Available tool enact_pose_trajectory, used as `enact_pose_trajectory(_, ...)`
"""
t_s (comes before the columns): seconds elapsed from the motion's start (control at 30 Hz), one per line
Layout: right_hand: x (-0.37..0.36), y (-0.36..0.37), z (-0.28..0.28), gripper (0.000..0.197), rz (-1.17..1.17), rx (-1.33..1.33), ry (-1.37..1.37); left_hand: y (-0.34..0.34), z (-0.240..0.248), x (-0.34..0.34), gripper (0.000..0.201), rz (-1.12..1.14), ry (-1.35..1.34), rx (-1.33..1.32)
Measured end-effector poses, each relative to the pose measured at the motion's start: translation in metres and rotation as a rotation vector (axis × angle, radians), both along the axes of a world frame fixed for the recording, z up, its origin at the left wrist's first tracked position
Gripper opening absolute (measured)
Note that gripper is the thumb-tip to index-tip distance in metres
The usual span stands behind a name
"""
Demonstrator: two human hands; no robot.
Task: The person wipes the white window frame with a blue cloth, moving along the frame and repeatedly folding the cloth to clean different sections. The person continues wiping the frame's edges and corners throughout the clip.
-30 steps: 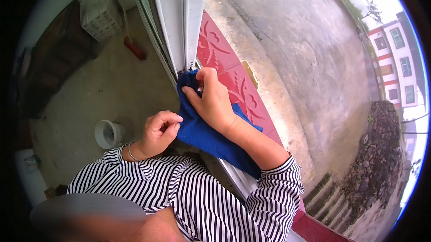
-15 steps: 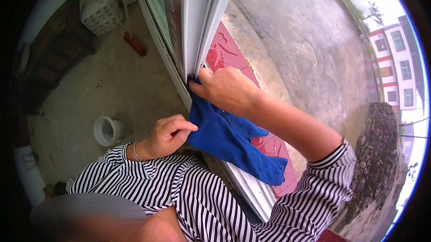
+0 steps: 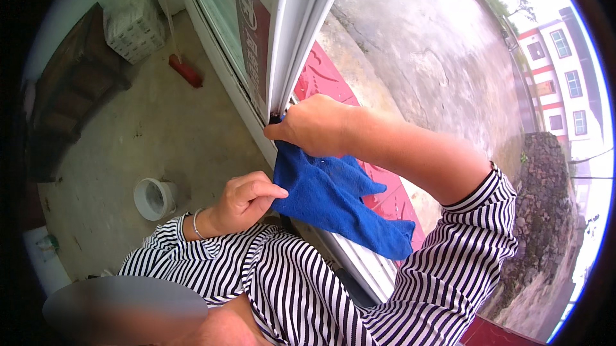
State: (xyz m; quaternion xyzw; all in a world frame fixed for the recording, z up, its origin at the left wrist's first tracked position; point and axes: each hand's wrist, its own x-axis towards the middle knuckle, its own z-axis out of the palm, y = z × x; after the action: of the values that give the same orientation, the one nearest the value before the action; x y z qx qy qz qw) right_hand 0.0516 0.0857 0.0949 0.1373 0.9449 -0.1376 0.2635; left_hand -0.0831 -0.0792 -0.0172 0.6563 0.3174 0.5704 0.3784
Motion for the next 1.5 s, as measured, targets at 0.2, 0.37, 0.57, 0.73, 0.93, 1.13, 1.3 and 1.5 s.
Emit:
enact_pose_trajectory(0.2,0.027,-0.013,-0.005,0.058,-0.231,-0.152,-0.006,-0.006,0.001,0.008,0.021,0.011,-0.018,-0.083)
enact_pose_trajectory(0.37,0.073,-0.052,-0.004,0.056,-0.336,-0.158,-0.026,-0.012,-0.003,0.02,0.021,0.083,-0.021,-0.175)
enact_pose_trajectory(0.57,0.132,-0.097,-0.018,0.054,-0.358,-0.152,0.057,-0.006,-0.01,0.047,0.026,-0.044,0.116,0.08)
enact_pose_trajectory(0.73,0.193,-0.143,-0.026,0.056,-0.421,-0.152,0.07,-0.01,-0.019,0.095,0.027,-0.175,0.329,0.412)
enact_pose_trajectory(0.93,0.244,-0.213,0.008,0.029,-0.47,-0.126,-0.286,-0.026,0.015,0.162,0.021,-0.482,0.323,0.552)
enact_pose_trajectory(1.13,0.301,-0.212,0.104,0.013,-1.261,0.002,0.279,-0.001,0.072,0.224,0.013,-0.273,-0.066,0.601)
enact_pose_trajectory(1.3,0.307,-0.22,0.102,0.012,-1.247,0.328,0.454,0.054,0.12,0.213,0.02,-0.266,0.124,0.696)
enact_pose_trajectory(1.5,0.264,-0.165,0.053,0.018,-1.015,0.179,0.813,0.105,0.101,0.172,0.016,-0.16,0.219,0.477)
